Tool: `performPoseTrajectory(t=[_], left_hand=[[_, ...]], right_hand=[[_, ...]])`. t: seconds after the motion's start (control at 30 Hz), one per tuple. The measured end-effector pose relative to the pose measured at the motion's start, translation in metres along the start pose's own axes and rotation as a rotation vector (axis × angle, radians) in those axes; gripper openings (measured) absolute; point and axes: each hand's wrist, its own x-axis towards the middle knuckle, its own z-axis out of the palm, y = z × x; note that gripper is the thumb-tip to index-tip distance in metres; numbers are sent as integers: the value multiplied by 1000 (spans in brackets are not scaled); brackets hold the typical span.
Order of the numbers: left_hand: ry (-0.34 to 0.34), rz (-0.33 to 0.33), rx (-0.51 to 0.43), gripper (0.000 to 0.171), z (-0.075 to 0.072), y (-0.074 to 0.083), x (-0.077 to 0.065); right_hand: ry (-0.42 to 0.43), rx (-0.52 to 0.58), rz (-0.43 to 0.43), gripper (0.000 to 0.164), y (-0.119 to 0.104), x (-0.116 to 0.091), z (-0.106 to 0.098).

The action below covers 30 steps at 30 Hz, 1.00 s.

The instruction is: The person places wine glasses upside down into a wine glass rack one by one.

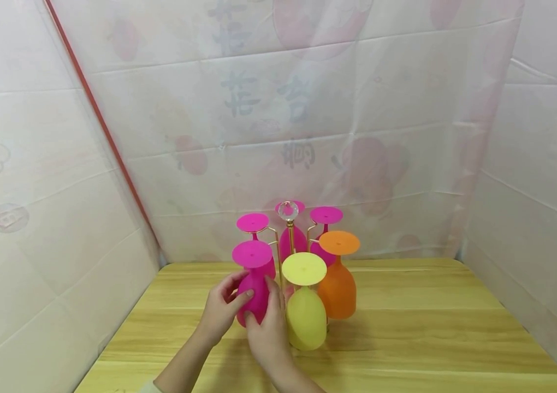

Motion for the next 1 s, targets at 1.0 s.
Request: performPoseTrajectory(t=[1.0], left_hand=[[-39, -8, -15, 44, 3, -4, 0]], right_hand=[[17, -134, -218, 92, 1, -1, 0]])
